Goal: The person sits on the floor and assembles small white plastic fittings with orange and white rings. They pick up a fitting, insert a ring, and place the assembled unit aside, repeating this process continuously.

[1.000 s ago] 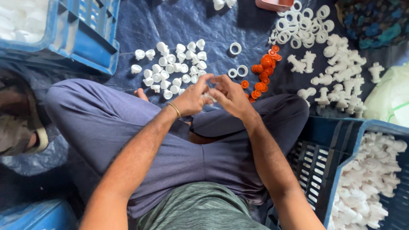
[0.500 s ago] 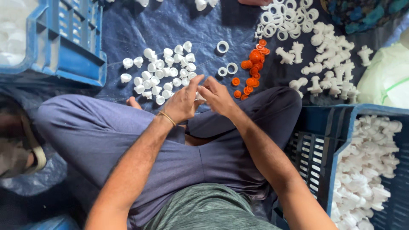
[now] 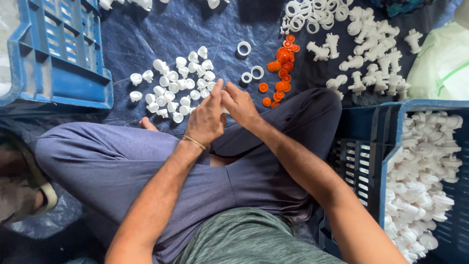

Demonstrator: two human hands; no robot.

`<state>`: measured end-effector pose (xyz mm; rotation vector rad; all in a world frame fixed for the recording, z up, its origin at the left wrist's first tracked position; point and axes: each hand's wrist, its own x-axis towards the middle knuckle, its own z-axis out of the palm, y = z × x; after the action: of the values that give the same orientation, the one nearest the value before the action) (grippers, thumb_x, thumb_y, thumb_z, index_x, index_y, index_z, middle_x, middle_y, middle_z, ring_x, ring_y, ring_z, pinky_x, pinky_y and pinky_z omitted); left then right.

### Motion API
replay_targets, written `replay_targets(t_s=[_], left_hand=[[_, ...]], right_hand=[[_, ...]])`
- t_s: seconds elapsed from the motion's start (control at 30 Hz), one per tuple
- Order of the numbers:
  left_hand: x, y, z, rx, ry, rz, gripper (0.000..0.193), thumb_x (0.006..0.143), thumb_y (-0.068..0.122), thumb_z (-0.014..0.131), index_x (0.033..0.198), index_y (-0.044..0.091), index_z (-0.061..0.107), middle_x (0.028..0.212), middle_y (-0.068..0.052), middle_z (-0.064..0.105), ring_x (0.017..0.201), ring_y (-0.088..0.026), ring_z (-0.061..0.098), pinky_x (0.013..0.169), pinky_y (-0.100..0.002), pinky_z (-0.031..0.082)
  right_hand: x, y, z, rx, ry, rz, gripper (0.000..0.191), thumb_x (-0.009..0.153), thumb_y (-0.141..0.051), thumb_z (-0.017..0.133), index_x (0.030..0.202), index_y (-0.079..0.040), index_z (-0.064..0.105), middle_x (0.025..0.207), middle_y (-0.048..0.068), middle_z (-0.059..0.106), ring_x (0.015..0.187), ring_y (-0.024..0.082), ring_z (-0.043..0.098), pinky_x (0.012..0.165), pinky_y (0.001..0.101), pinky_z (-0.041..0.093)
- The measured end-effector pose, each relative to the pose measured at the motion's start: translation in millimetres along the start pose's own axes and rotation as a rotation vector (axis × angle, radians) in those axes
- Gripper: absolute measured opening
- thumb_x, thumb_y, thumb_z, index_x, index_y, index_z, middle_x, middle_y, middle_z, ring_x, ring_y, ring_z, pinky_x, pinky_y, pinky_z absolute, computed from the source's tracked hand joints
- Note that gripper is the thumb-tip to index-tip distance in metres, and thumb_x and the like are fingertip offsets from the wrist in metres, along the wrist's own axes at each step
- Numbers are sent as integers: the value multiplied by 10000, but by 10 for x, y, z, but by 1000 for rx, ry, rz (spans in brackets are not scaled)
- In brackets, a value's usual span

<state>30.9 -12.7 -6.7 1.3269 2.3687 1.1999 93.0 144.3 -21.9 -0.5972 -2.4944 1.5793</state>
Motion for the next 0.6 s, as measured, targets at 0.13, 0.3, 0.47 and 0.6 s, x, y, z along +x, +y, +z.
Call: replay_targets(t_s=[0.13, 0.3, 0.47, 0.6], left_hand=[[58, 125, -54, 254, -54, -18, 887, 913, -8, 698, 1647, 128, 220, 1079, -193, 639, 912, -383, 680, 811, -470, 562], [164, 52, -144, 101, 282, 132, 995, 741, 83, 792, 1562, 9, 235, 1337, -251, 546, 1164, -444, 572, 948, -468, 517], [209, -204, -225, -192, 373, -320, 751, 850, 137, 820, 1451, 5, 389, 1276, -201, 564, 1081, -320, 622, 945, -425, 540], [277, -270, -171, -287, 343, -421, 601, 844, 154, 777, 1349, 40, 472, 1190, -154, 604, 1044, -312, 645, 880, -406, 556]], right_hand=[[114, 205, 121, 351, -35, 218, 307, 1050, -376, 528, 1020, -81, 610, 848, 16, 625, 696, 104, 558, 560, 297, 458], [367, 348, -236, 706, 251, 284, 292, 1004, -415, 554, 942, -132, 592, 732, 69, 602, 503, 179, 522, 411, 333, 387], [457, 524, -1466, 1384, 1021, 71, 531, 1001, -551, 402, 974, -70, 624, 715, 82, 608, 582, 176, 580, 473, 303, 453], [544, 535, -1513, 1315, 1060, 236, 330, 994, -404, 594, 926, -88, 527, 762, 82, 611, 584, 175, 540, 519, 311, 500]])
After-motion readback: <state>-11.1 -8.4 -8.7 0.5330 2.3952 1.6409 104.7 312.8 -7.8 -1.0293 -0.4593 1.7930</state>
